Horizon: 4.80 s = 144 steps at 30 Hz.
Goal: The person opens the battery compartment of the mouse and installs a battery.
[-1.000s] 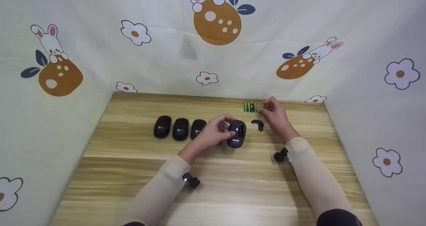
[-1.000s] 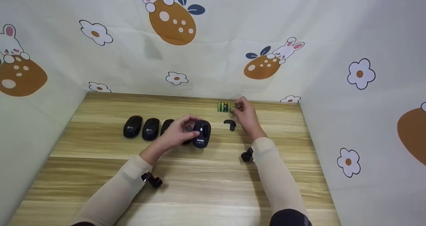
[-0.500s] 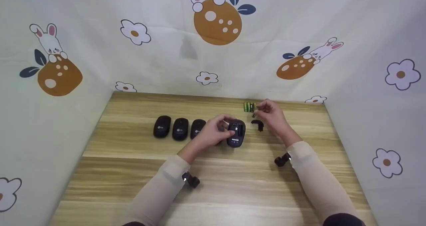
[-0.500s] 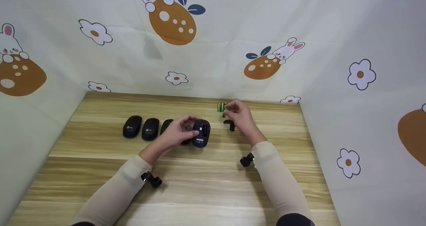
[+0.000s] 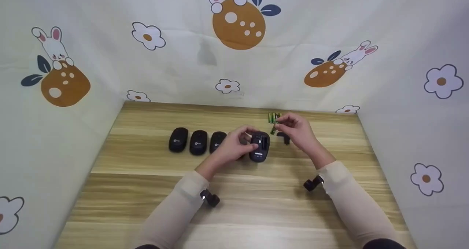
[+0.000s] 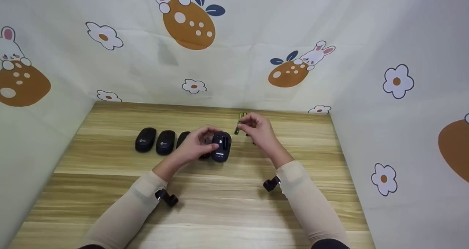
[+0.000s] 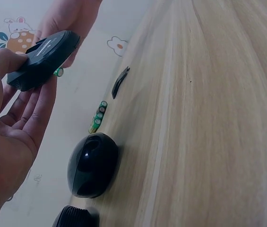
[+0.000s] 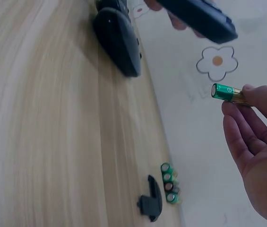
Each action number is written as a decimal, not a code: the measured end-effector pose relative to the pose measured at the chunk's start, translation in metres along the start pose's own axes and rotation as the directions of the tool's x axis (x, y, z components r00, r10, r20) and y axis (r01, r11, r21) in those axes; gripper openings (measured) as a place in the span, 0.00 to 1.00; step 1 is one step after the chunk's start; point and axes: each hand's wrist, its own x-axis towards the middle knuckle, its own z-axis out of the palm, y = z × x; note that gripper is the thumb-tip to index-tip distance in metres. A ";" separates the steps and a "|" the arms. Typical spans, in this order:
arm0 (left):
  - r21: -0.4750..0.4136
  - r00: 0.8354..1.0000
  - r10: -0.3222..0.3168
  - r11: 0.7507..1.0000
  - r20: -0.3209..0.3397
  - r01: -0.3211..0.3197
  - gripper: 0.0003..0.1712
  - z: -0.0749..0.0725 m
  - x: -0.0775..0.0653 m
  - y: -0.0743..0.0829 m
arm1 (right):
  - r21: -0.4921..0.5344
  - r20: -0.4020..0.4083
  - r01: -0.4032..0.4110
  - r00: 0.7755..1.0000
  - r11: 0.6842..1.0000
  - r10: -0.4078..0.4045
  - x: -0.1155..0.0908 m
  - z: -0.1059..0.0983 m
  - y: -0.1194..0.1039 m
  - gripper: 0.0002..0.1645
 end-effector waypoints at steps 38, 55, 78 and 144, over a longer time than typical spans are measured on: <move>-0.026 0.999 0.041 0.999 0.031 -0.040 0.27 0.002 0.001 0.000 | -0.177 0.157 0.240 0.964 0.955 -0.213 -0.031 0.024 -0.034 0.07; -0.030 1.000 0.027 0.999 0.004 -0.027 0.28 0.002 0.003 -0.001 | -0.212 0.149 0.244 0.965 0.946 -0.216 -0.035 0.029 -0.020 0.03; -0.035 0.995 0.092 0.995 -0.030 -0.093 0.26 0.007 0.003 0.001 | 0.044 0.060 0.033 0.998 0.998 -0.036 -0.040 0.041 -0.010 0.14; 0.361 0.980 0.062 0.924 0.189 -0.128 0.62 0.011 0.028 -0.005 | -0.307 0.267 0.208 0.955 0.929 -0.126 -0.039 0.003 0.023 0.62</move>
